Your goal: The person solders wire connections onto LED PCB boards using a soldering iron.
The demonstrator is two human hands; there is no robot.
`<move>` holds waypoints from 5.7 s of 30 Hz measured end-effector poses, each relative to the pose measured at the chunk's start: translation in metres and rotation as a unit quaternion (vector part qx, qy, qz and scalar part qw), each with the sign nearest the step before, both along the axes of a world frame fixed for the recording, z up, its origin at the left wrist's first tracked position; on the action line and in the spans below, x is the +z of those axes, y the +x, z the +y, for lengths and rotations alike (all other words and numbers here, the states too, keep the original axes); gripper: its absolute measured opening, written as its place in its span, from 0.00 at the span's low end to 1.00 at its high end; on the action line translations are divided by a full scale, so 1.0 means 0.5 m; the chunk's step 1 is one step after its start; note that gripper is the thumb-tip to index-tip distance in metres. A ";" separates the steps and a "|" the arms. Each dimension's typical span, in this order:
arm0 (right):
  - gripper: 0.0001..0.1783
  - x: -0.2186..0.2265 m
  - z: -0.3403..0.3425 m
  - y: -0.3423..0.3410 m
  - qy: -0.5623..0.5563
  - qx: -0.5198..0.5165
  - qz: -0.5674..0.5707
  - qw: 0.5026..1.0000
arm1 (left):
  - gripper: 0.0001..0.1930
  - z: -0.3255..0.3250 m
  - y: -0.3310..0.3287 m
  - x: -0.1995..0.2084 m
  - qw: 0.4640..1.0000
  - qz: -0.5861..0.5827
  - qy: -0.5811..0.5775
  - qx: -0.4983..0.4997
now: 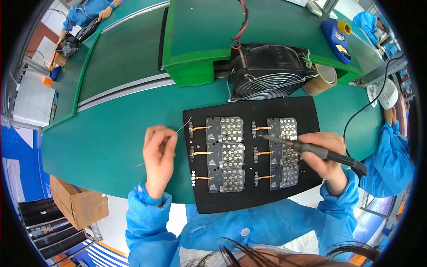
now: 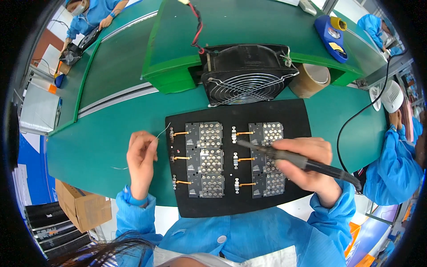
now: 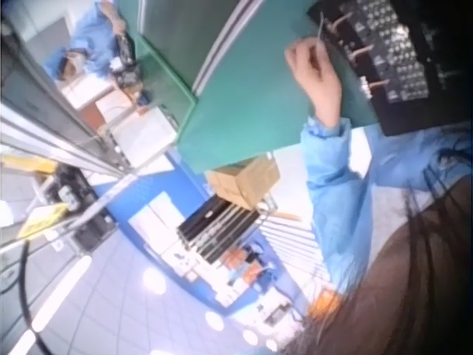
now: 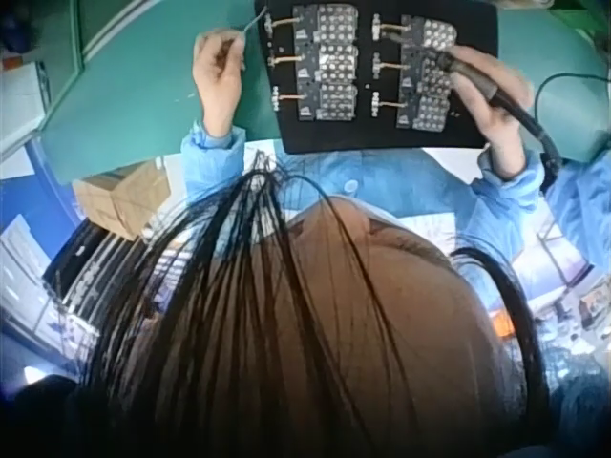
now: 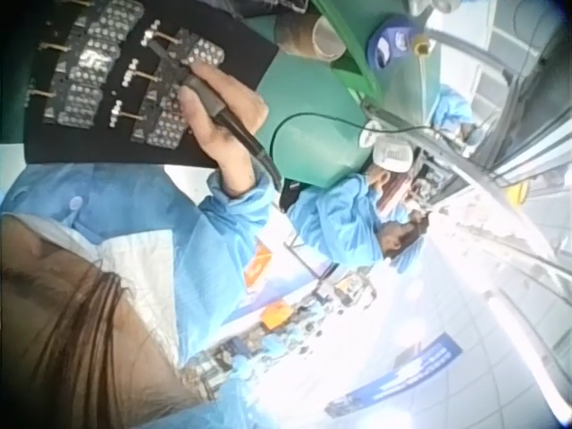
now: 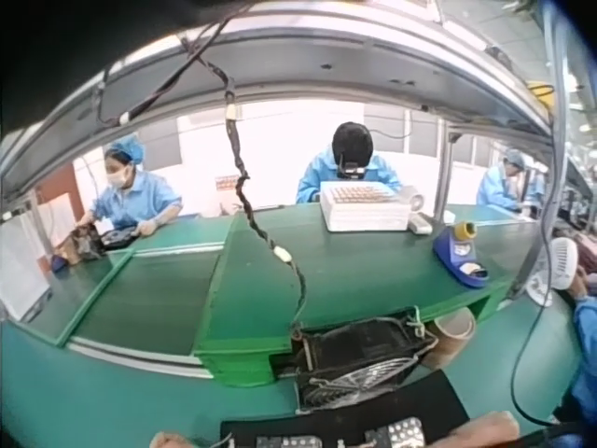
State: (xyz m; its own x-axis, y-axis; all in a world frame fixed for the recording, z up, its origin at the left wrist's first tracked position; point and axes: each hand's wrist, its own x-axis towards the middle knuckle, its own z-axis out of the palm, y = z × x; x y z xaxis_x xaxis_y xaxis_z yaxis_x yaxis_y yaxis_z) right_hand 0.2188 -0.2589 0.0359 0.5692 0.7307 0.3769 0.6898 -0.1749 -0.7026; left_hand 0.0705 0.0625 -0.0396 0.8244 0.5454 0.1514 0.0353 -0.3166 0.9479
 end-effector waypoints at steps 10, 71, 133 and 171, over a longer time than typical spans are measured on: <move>0.16 -0.024 -0.127 0.037 0.173 -0.300 -0.024 0.938 | 0.04 -0.007 -0.061 0.001 0.999 -0.048 -0.010 0.019; 0.20 -0.085 0.144 -0.076 0.011 0.144 -0.023 0.989 | 0.07 -0.046 -0.026 0.026 0.984 0.006 0.140 -0.111; 0.19 -0.090 0.144 -0.071 0.018 0.132 0.004 0.991 | 0.05 -0.042 -0.003 -0.008 0.982 -0.002 0.124 -0.143; 0.19 -0.084 0.142 -0.070 0.008 0.123 0.012 0.992 | 0.05 -0.042 -0.002 -0.006 0.982 -0.001 0.116 -0.146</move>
State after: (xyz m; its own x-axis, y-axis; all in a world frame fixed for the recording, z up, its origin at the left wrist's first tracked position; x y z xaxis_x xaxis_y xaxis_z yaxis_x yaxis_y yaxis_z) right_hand 0.1837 -0.1880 -0.0062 0.3834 0.8432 0.3769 0.6927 0.0074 -0.7212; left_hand 0.0695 0.0415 -0.0427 0.9402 0.2358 0.2459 -0.0912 -0.5211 0.8486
